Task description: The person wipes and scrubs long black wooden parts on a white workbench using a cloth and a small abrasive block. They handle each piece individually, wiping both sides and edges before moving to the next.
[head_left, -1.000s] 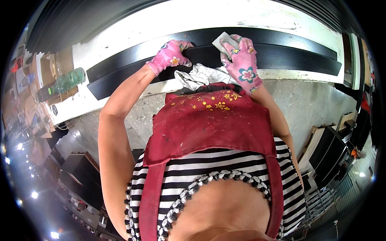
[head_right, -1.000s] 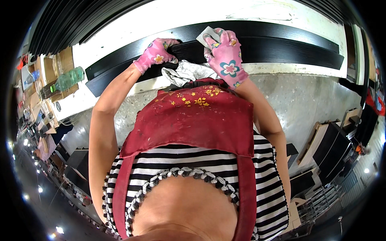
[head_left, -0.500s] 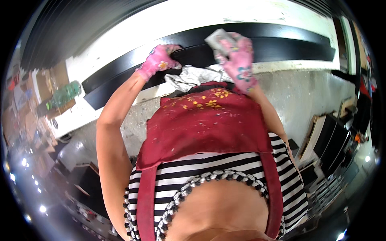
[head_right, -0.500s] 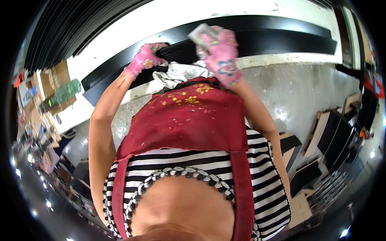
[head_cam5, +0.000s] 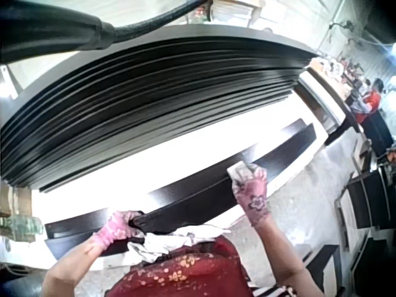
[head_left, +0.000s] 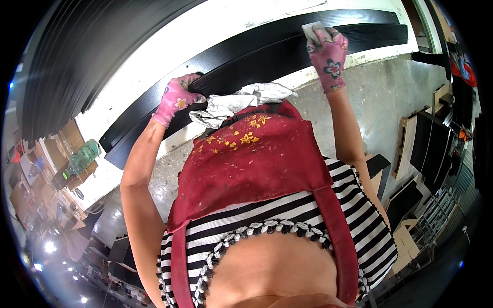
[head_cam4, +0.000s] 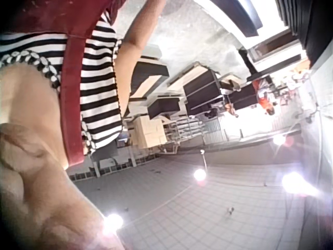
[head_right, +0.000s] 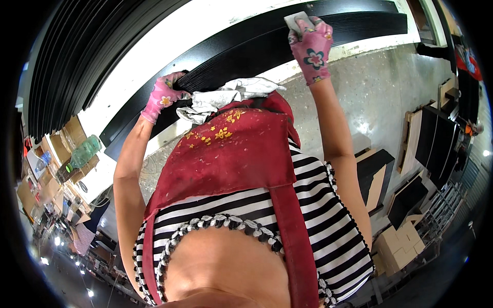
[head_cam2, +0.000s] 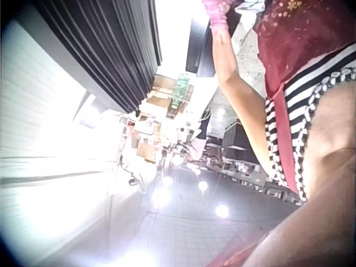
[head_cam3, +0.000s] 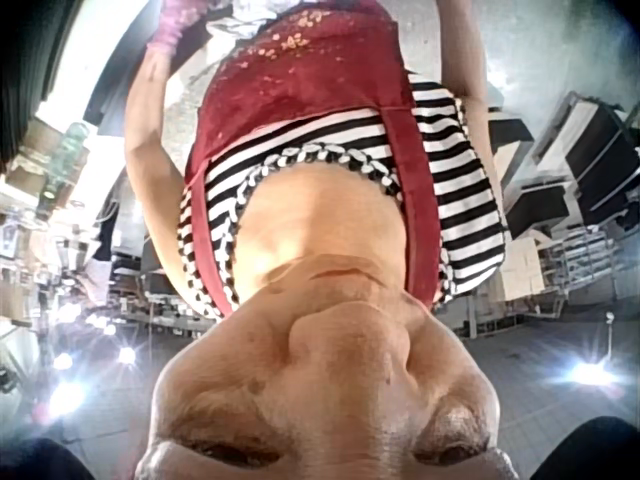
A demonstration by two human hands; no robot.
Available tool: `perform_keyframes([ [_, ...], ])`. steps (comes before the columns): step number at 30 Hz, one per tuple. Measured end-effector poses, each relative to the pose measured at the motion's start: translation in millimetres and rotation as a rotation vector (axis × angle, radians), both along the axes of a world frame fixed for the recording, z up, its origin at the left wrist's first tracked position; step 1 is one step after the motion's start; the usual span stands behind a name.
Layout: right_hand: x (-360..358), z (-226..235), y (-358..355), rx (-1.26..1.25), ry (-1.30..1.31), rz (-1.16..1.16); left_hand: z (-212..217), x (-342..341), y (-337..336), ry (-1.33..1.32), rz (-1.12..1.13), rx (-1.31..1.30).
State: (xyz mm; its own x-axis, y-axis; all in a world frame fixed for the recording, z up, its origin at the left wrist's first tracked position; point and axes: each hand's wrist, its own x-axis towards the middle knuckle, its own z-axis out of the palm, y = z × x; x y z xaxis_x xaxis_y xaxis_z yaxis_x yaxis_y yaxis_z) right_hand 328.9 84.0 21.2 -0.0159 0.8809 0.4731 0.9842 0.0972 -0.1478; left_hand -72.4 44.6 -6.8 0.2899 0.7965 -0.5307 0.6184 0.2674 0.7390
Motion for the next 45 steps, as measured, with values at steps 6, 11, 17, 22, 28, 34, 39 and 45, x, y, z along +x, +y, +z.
perform_keyframes([
  [6,-38.0,6.6,-19.6,-0.167,0.119,0.148,8.4,4.5,0.6,-0.021,0.038,-0.055],
  [11,-25.6,2.9,-8.9,-0.085,0.076,0.095,10.4,4.4,0.2,0.003,0.062,-0.101],
  [17,-33.9,4.8,-15.6,-0.129,0.133,0.174,14.7,6.9,1.4,-0.004,0.042,-0.067],
  [22,-30.2,10.7,-8.7,-0.134,0.050,0.130,22.9,10.6,2.0,0.037,0.048,-0.092],
  [28,-28.0,6.9,-4.6,-0.134,0.059,0.152,10.8,3.9,0.0,0.003,0.030,-0.064],
  [34,-44.0,13.1,-13.7,-0.172,0.020,0.221,8.2,4.2,0.8,-0.013,0.030,-0.053],
  [39,-24.9,8.3,-3.3,-0.153,0.011,0.156,18.1,7.8,-0.2,0.026,0.051,-0.085],
  [45,-52.4,16.1,-20.2,-0.216,0.067,0.259,19.9,8.9,0.6,0.002,0.059,-0.102],
])
